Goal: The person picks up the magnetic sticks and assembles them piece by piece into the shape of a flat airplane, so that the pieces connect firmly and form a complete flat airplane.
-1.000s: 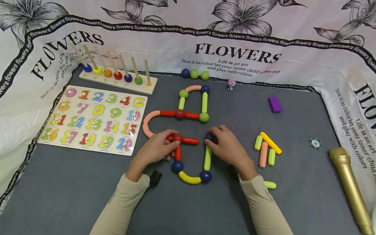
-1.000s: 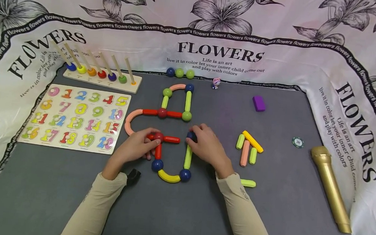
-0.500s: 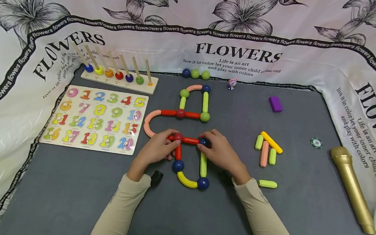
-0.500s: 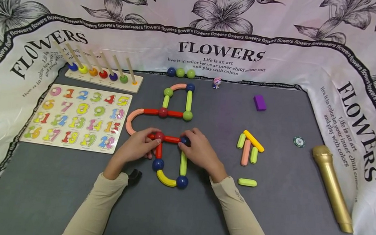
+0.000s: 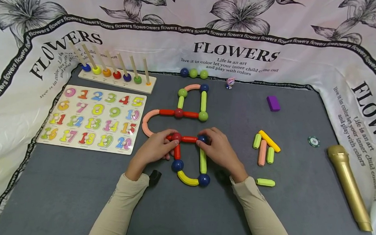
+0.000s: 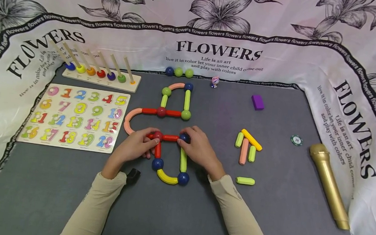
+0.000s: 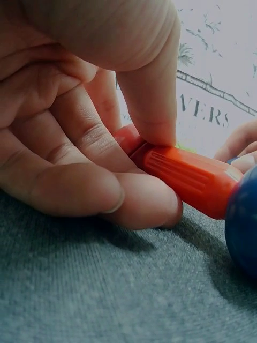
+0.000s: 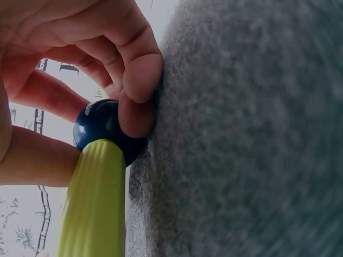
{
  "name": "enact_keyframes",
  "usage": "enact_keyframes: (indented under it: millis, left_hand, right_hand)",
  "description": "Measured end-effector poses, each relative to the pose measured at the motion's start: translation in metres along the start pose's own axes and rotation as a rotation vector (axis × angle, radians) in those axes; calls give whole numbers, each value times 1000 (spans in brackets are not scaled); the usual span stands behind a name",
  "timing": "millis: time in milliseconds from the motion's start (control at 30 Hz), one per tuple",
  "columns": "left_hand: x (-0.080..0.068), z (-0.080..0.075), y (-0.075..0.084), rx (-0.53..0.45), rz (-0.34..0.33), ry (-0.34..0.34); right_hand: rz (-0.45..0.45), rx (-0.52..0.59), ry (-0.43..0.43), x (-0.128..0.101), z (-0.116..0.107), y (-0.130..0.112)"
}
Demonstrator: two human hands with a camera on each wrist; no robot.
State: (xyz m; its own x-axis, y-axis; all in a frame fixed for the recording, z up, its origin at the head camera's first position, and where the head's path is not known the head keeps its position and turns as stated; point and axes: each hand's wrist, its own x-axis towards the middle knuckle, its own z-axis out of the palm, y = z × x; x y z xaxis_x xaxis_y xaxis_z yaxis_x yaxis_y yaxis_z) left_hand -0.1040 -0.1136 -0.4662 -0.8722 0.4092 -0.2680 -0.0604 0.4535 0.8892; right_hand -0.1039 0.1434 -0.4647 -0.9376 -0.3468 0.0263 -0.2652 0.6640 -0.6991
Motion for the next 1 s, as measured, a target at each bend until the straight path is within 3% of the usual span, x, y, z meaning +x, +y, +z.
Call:
enact_keyframes:
  millis: [233,433,600,833,1000]
  left_hand:
    - [-1,0,2,9,-15,-10]
    - [-3,4,8,76,-45,-36]
    - [-5,5,11,121,-40,-30]
    - [-5,2,8,116,26,-46]
    - [-6,-2,9,102,25,-46]
  right_hand:
    - [51,-3,-4,0,0,-3]
    - [126,0,-73,-8,-7,-4]
    - [167,91,-122,-14,-9,-2]
    - [239,180,-69,-17,0,-8]
    - [246,207,-56,-17,2,-9]
